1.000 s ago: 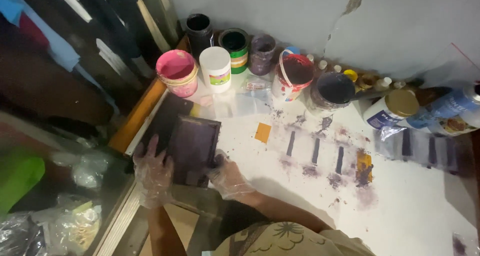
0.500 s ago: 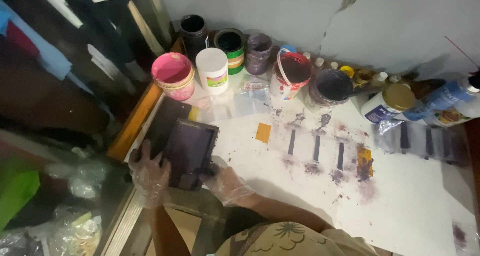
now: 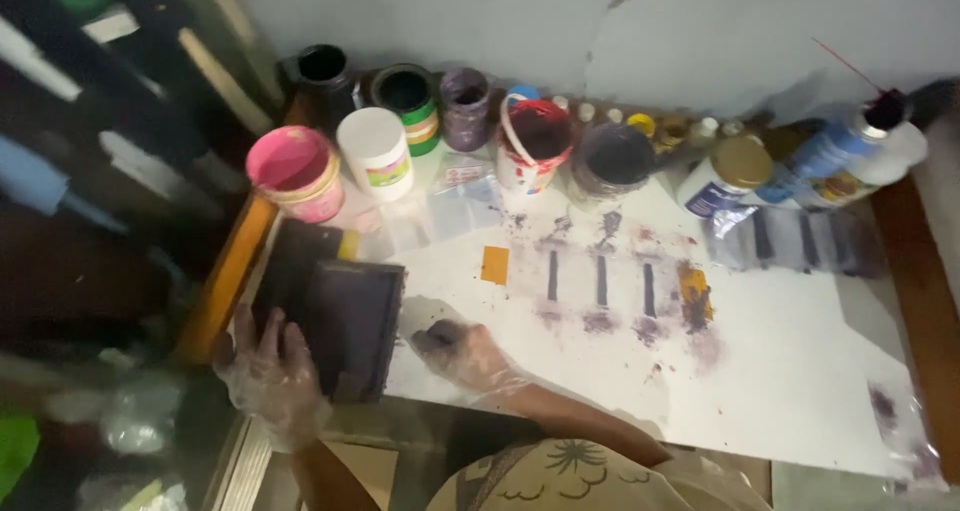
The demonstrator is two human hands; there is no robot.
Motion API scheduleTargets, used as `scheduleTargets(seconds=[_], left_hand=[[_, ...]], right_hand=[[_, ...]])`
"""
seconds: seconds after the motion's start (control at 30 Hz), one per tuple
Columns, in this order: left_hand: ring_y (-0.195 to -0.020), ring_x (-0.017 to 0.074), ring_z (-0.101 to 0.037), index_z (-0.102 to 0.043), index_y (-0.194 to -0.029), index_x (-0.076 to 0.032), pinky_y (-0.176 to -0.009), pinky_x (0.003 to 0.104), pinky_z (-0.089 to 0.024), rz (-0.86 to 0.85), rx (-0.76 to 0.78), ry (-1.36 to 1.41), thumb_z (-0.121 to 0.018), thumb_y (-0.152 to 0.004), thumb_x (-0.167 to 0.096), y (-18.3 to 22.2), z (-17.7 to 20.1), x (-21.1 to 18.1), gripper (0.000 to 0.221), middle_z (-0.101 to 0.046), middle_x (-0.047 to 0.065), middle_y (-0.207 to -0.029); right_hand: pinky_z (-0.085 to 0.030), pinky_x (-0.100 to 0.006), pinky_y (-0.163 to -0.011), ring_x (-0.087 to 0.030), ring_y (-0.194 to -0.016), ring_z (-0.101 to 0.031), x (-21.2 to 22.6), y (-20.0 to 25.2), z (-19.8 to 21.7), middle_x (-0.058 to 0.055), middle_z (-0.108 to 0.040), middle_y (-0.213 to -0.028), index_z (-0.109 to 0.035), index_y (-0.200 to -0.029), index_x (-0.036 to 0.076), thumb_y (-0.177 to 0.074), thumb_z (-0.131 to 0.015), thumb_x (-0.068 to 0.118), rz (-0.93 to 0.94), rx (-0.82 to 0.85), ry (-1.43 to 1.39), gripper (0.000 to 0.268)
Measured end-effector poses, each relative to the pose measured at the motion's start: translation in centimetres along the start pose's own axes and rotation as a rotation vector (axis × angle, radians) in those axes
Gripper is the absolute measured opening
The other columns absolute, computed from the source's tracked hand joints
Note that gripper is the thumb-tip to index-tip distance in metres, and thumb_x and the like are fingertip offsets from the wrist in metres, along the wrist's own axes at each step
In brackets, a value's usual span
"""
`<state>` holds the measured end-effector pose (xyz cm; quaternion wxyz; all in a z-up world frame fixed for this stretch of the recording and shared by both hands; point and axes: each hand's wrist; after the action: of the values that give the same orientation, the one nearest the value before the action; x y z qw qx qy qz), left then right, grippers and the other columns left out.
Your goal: Applying and spreading ink onto a screen printing frame using a small squeegee tool.
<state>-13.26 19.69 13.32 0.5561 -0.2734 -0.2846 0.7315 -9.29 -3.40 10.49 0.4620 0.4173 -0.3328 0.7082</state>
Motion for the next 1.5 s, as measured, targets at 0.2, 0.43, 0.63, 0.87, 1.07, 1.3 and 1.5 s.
scheduleTargets(seconds=[0.2,0.43,0.63,0.87,1.07,1.3,1.5], left_hand=[[-0.128,0.0369,-0.054,-0.063,-0.138,-0.019,-0.109,0.048,-0.048,-0.225,-0.178,0.493,-0.069,-0.107,-0.016,-2.8,-0.7,-7.0,0.032,-0.056,0.011,-0.151],[-0.134,0.0375,-0.052,-0.077,-0.113,-0.024,-0.105,0.047,-0.046,-0.464,0.286,0.571,-0.064,-0.095,-0.04,-4.0,-4.5,-16.0,0.027,-0.057,0.006,-0.148],[-0.143,0.0358,-0.039,-0.07,-0.123,-0.034,-0.106,0.053,-0.043,-0.57,0.75,0.39,-0.053,-0.098,-0.049,-3.6,-10.8,-22.0,0.034,-0.04,-0.001,-0.16],[-0.147,0.0323,-0.035,-0.067,-0.124,-0.03,-0.111,0.053,-0.037,-0.584,0.773,0.353,-0.059,-0.096,-0.046,-1.7,-18.2,-23.2,0.034,-0.046,0.003,-0.156],[-0.147,0.0325,-0.034,-0.064,-0.133,-0.032,-0.108,0.052,-0.04,-0.497,0.737,0.299,-0.059,-0.096,-0.045,5.7,-28.1,-20.5,0.039,-0.044,0.004,-0.159],[-0.143,0.03,-0.041,-0.067,-0.128,-0.032,-0.106,0.05,-0.042,-0.534,0.582,0.258,-0.058,-0.095,-0.046,-1.9,-16.9,-21.8,0.037,-0.049,0.002,-0.156],[-0.14,0.0287,-0.041,-0.076,-0.118,-0.035,-0.112,0.041,-0.031,-0.605,0.247,0.303,-0.07,-0.085,-0.045,-1.7,-18.1,-20.7,0.035,-0.055,0.003,-0.153]], right_hand=[[-0.06,-0.026,-0.074,-0.015,-0.082,-0.074,-4.5,1.0,7.1,-0.007,-0.079,-0.094,-0.075,-0.097,0.007,-0.091,-0.068,0.028,-0.21,-0.25,-0.273,0.023],[-0.053,-0.033,-0.077,-0.019,-0.091,-0.07,-11.5,4.0,17.4,-0.005,-0.076,-0.096,-0.075,-0.096,0.014,-0.09,-0.063,0.033,-0.571,-0.744,0.066,0.023],[-0.057,-0.042,-0.083,-0.031,-0.096,-0.073,-20.1,8.2,23.9,-0.016,-0.075,-0.101,-0.074,-0.115,0.013,-0.094,-0.066,0.021,-0.224,-0.972,0.394,0.024],[-0.044,-0.034,-0.11,-0.018,-0.13,-0.057,-17.1,6.8,26.6,0.003,-0.068,-0.127,-0.071,-0.124,0.024,-0.099,-0.059,0.042,-0.676,-1.064,0.137,0.033],[-0.048,-0.033,-0.103,-0.022,-0.117,-0.065,-19.6,8.3,27.0,-0.008,-0.073,-0.114,-0.076,-0.112,0.01,-0.098,-0.069,0.022,-0.489,-1.262,0.58,0.02],[-0.05,-0.033,-0.102,-0.018,-0.119,-0.065,-18.7,7.6,26.7,-0.001,-0.072,-0.112,-0.078,-0.103,0.021,-0.087,-0.071,0.041,-0.249,-1.045,1.159,0.027],[-0.061,-0.044,-0.082,-0.029,-0.089,-0.073,-13.4,5.3,27.6,-0.009,-0.076,-0.088,-0.079,-0.099,0.011,-0.097,-0.064,0.019,0.303,-0.932,1.156,0.017]])
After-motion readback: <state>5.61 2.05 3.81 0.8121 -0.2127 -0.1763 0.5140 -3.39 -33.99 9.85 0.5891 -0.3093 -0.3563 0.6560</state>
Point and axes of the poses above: each hand's wrist, its own y-axis away from the middle knuckle, its own z-axis out of the back of the hand, x = y × z
